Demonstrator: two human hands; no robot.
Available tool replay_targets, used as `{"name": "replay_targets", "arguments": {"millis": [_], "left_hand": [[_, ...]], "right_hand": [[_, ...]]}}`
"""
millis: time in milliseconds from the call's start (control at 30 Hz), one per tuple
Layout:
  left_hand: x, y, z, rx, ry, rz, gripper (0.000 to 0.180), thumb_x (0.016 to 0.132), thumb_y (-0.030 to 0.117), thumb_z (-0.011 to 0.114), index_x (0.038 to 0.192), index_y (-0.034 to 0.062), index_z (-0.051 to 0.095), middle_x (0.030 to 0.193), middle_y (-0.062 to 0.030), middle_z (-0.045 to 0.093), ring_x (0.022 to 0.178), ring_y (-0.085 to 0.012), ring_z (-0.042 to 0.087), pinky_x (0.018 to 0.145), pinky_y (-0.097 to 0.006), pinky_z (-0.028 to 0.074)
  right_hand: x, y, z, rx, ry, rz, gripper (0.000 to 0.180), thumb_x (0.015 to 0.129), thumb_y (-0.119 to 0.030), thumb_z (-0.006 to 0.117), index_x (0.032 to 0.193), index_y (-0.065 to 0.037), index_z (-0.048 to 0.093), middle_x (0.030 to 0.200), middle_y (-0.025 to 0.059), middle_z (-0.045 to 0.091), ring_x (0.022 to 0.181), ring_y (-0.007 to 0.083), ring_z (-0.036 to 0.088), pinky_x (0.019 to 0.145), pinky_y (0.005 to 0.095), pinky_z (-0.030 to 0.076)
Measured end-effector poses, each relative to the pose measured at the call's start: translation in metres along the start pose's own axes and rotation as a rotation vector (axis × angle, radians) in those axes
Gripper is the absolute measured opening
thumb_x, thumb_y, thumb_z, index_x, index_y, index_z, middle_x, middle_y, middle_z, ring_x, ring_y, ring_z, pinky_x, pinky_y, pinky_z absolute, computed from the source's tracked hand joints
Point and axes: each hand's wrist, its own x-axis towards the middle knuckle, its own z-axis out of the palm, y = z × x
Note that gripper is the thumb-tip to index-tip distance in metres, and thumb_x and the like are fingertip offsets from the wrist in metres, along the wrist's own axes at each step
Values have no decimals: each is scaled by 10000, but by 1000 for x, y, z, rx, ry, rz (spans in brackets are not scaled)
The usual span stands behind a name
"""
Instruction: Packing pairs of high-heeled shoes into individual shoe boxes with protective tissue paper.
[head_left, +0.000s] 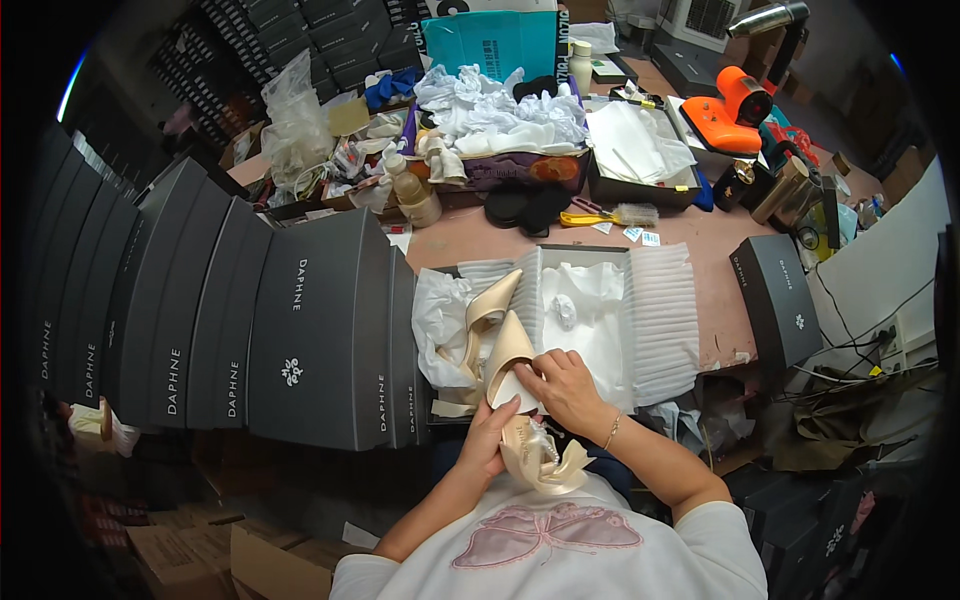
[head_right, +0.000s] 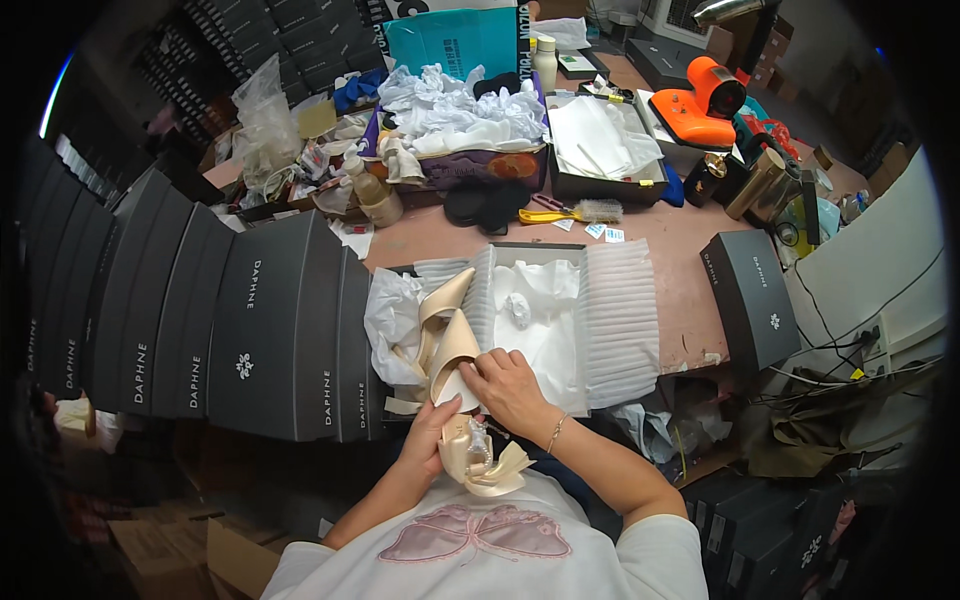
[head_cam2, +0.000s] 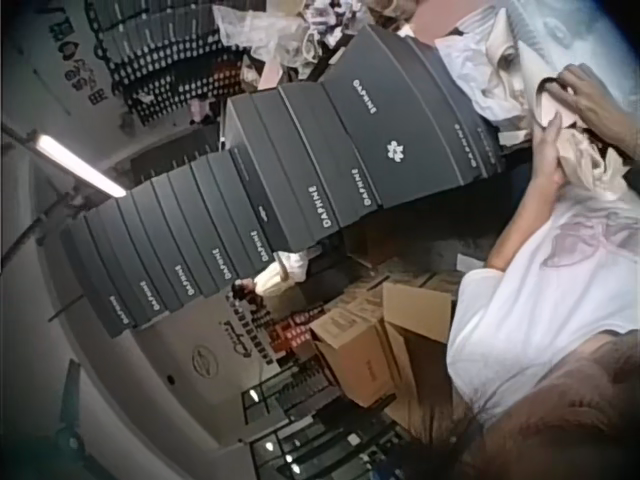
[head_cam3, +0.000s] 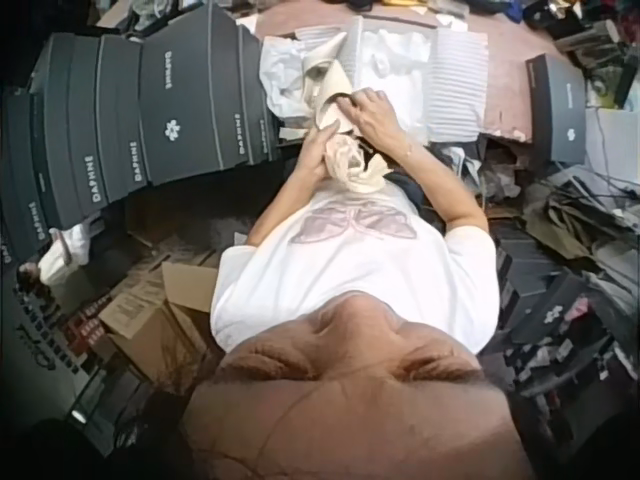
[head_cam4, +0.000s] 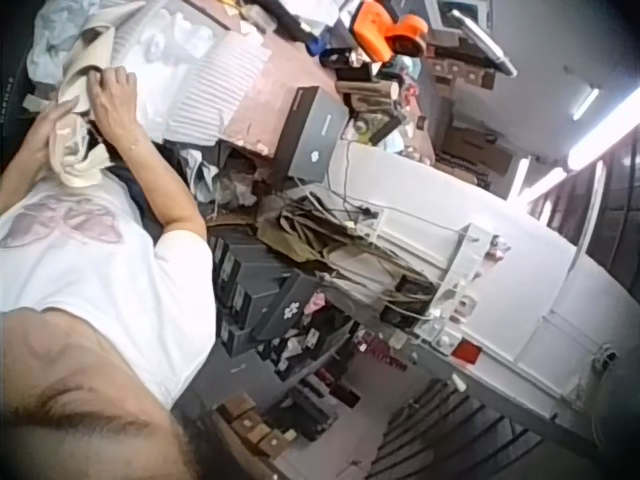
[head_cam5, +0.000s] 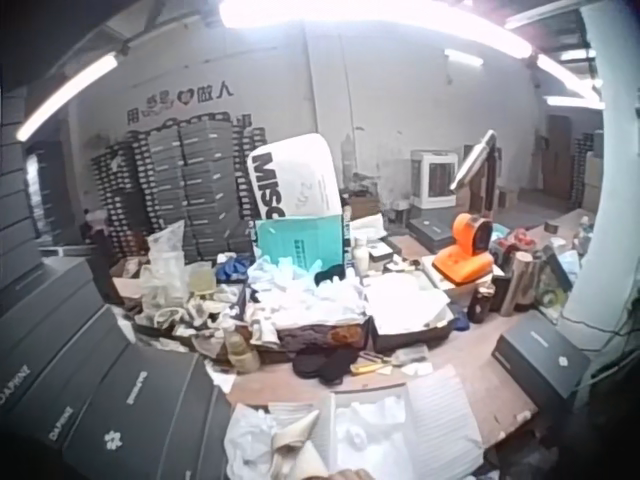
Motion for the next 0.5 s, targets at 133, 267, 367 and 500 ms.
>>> {"name": "replay_targets", "arguments": {"millis": [133, 267, 367, 500], "left_hand": [[-4, -3, 7, 58, -20, 61, 419, 957, 188, 561, 1323, 119, 370, 1109, -96, 558, 877, -227, 644, 744, -389, 575], [-2, -9, 11, 22, 76, 78, 369, 965, 211, 552, 1285, 113, 397, 1067, -92, 567, 863, -226, 648, 737, -390, 574], [-2, 1, -3, 5, 148, 42, 360, 979, 292, 526, 1248, 66, 442, 995, -94, 599, 823, -212, 649, 700, -367, 576], [8, 10, -5, 3, 135, -4, 417, 975, 388, 514, 1149, 10, 529, 962, -107, 628, 763, -206, 656, 644, -360, 578]], "right_hand": [[5, 1, -1, -31, 54, 49, 277, 760, -162, 582, 1020, -78, 625, 938, 51, 533, 905, 203, 506, 744, 353, 366], [10, -1, -1, 43, -100, 121, 310, 757, -136, 613, 1065, -97, 594, 1057, 95, 542, 1013, 263, 521, 786, 379, 400], [24, 26, -28, 374, -147, 53, 414, 743, -71, 646, 1147, -88, 559, 1203, 163, 525, 1139, 343, 510, 892, 427, 448], [58, 110, -7, 188, 31, 315, 423, 736, -60, 660, 1151, -68, 574, 1173, 179, 565, 1099, 347, 537, 946, 410, 451]]}}
